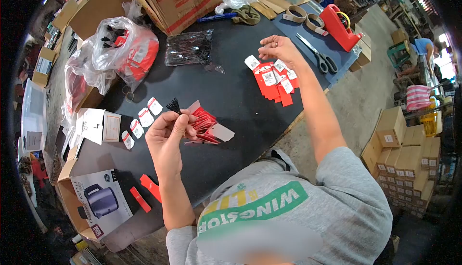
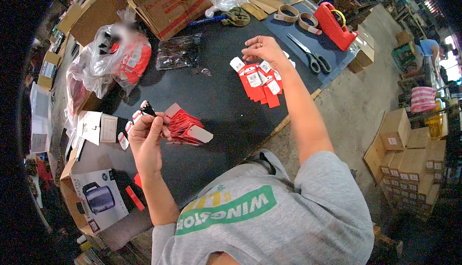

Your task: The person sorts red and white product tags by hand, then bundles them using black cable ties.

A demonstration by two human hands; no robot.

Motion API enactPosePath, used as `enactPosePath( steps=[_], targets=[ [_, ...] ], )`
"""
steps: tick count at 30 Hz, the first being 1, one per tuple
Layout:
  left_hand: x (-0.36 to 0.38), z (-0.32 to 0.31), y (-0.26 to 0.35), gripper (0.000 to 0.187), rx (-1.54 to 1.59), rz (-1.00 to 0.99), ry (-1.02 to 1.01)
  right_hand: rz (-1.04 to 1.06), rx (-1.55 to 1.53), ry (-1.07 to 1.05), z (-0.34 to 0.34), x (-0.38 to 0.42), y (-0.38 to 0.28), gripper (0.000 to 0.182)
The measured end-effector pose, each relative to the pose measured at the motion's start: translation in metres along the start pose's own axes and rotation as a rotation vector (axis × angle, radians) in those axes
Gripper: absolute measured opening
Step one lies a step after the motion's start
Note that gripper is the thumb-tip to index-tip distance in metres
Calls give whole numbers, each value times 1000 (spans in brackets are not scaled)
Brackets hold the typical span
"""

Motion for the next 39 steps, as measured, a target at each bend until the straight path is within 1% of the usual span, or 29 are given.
enactPosePath(
  steps=[2, 4, 8, 11, 12, 14, 15, 16, 18, 19, 20, 22, 23, 24, 26, 27, 30, 31, 32, 34, 35, 36, 37, 38, 39],
  targets=[
    [1, -2, -1, 8, 21, 27, 8, -1, -118, -94, -5, 3, 0, 27],
    [2, -3, -1, 8, 18, 24, -2, -30, -144, -119, -7, 7, -2, 29],
    [4, -5, 0, 8, -1, 21, -43, -30, -98, -68, -7, 19, -22, 31],
    [5, -2, 2, 8, -21, 51, -43, 89, 55, -57, -7, 26, -48, 34],
    [5, -1, 2, 8, -22, 50, -44, 89, 55, -57, -10, 31, -59, 34],
    [6, 3, 11, 8, -175, -21, -13, 189, 86, -129, -25, 45, -89, 36],
    [6, 2, 11, 8, -175, -22, -12, 242, 76, -147, -31, 49, -100, 36],
    [5, 3, 16, 7, -199, -63, 13, 241, 75, -149, -34, 51, -104, 36],
    [2, 4, 22, 6, -222, -107, 38, 335, 275, -113, -39, 57, -120, 36],
    [-1, 5, 24, 5, -209, -118, 41, 338, 83, -201, -51, 60, -126, 37],
    [-3, 7, 25, 4, -197, -124, 47, 338, 82, -214, -55, 58, -128, 37],
    [-9, 6, 29, 4, -175, -137, 52, 400, 269, -162, -63, 56, -139, 38],
    [-12, 6, 33, 5, -180, -158, 50, 345, 133, -211, -71, 59, -141, 37],
    [-15, 6, 36, 6, -184, -173, 52, 355, 135, -228, -78, 60, -149, 37],
    [-20, 4, 44, 7, -196, -205, 75, 454, 284, -189, -90, 65, -166, 35],
    [-23, 5, 46, 8, -227, -220, 64, 456, 322, -169, -95, 66, -171, 35],
    [-32, 4, 56, 9, -271, -260, 75, 491, 301, -241, -120, 71, -182, 35],
    [-35, 1, 56, 9, -255, -242, 58, 457, 260, -303, -131, 77, -184, 35],
    [-39, -2, 56, 10, -239, -226, 43, 465, 255, -322, -142, 81, -185, 35],
    [-46, -13, 48, 10, -76, -217, -10, 544, 137, -471, -173, 98, -192, 33],
    [-47, -18, 43, 9, -59, -211, -31, 558, 132, -512, -185, 105, -193, 33],
    [-49, -21, 38, 8, -40, -204, -55, 640, 155, -479, -192, 108, -195, 33],
    [-51, -21, 30, 10, -78, -183, -108, 623, 168, -449, -197, 105, -191, 32],
    [-53, -21, 20, 10, 61, -125, -119, 603, 183, -415, -200, 103, -187, 32],
    [-53, -20, 14, 10, 129, -54, -89, 605, 183, -419, -202, 103, -185, 32]
  ],
)
Point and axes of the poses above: each hand's wrist, its own x-axis away from the middle knuckle, its own z-axis out of the back of the hand, y = z × x, the point moved 10 cm from there along -x, towards the middle knuckle, and after that the axes turned 3 degrees about z, right-handed, at the moved point
